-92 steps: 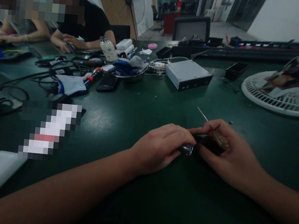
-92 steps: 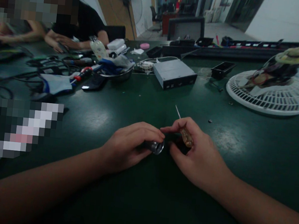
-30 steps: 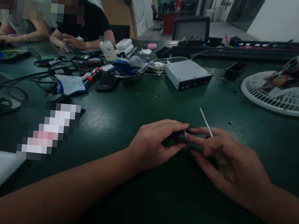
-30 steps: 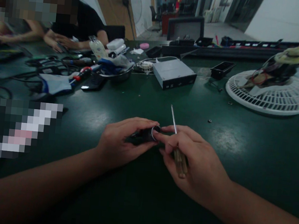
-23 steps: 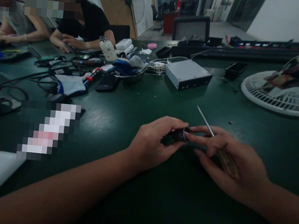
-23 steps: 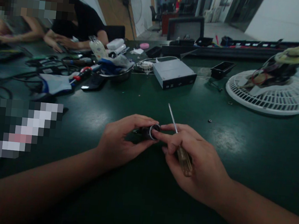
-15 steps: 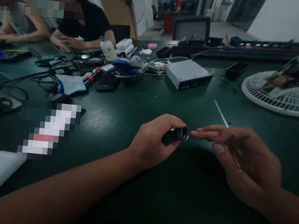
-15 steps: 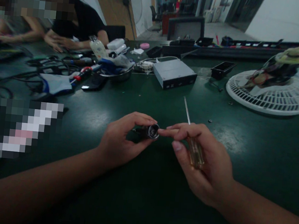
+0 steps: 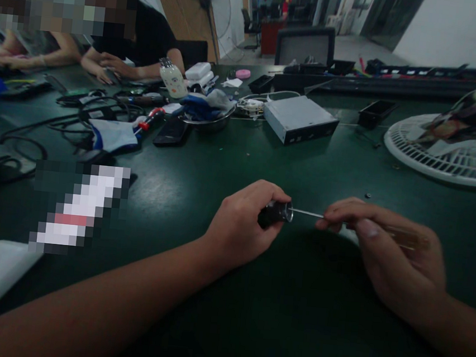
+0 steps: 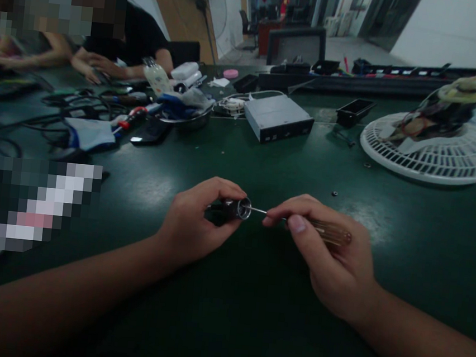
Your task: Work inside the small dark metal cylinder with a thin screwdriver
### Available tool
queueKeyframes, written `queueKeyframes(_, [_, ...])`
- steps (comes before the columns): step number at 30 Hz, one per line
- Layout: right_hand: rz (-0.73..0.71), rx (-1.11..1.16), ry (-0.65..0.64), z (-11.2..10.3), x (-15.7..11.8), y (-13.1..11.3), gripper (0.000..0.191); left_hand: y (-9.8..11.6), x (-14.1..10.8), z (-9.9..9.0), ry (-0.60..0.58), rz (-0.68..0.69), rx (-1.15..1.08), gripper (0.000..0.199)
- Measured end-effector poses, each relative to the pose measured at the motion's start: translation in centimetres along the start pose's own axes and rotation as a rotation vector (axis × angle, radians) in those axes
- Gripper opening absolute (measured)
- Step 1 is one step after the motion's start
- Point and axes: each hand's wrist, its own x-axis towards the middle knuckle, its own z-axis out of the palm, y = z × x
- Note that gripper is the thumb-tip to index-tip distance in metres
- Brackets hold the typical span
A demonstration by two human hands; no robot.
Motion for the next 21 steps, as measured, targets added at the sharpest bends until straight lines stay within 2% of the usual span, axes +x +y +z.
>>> queueKeyframes(7, [0.005,0.053,-0.044,-0.46,0.09,0.28,0.024,0.23,-0.05,0.11,0.017,0.04,-0.014,0.031])
queueKeyframes(14, [0.051,-0.027,0.051,-0.28,-0.15,0.44,0.024,0.05,-0.19,0.17,0.004,0.054,-0.007,0.027])
queueKeyframes(19, [0.04,0.019,-0.041,-0.37,-0.21,0.2,0.025,-0.04,-0.21,0.16,-0.005,0.063,0.002,0.029])
queueKeyframes(21, [0.047,0.015,-0.039,-0.4,-0.18,0.2,0.026,0.03,-0.19,0.15,-0.012,0.066,0.005,0.028])
